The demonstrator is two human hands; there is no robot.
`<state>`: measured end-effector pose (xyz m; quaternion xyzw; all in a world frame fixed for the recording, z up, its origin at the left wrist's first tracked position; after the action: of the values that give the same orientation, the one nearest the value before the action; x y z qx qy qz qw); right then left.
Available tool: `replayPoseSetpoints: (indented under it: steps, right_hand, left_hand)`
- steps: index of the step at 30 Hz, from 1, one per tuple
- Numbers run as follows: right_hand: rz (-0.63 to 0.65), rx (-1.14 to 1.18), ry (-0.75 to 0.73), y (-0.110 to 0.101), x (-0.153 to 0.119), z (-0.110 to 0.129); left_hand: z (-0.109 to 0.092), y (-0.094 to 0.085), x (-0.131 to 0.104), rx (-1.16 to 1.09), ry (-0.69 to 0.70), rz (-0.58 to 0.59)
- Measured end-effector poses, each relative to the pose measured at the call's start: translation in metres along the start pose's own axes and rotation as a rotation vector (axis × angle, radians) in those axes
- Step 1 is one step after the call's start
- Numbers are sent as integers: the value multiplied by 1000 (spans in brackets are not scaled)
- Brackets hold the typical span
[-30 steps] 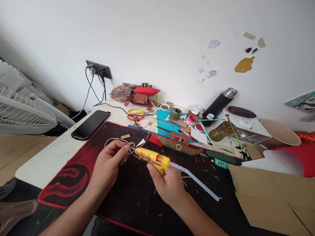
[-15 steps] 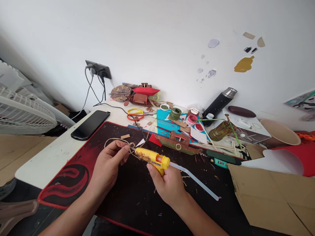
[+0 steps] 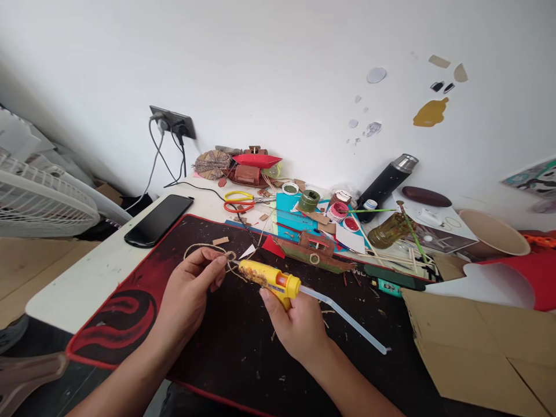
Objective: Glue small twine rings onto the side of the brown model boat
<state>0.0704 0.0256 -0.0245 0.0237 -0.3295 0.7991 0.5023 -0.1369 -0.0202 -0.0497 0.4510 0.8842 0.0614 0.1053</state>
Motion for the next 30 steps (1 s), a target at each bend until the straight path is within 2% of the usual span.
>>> replayPoseSetpoints:
  steps: [25, 30]
  right_hand:
    - [4, -9, 27, -1, 1, -2]
    - [1, -39, 31, -1, 0, -4]
  left_hand:
    - [3, -5, -2, -15, -30, 11]
    - [-6, -16, -5, -5, -3, -20]
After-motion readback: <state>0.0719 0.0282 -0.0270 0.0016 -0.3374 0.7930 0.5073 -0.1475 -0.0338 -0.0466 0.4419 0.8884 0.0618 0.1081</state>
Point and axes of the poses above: each hand's wrist, its own x-axis towards the middle knuckle, its own y-axis out of the palm, z = x × y, the point moved 5 cm from there along x, towards the middle knuckle, and after that the axes turned 2 degrees about x, right-handed, at the moved point
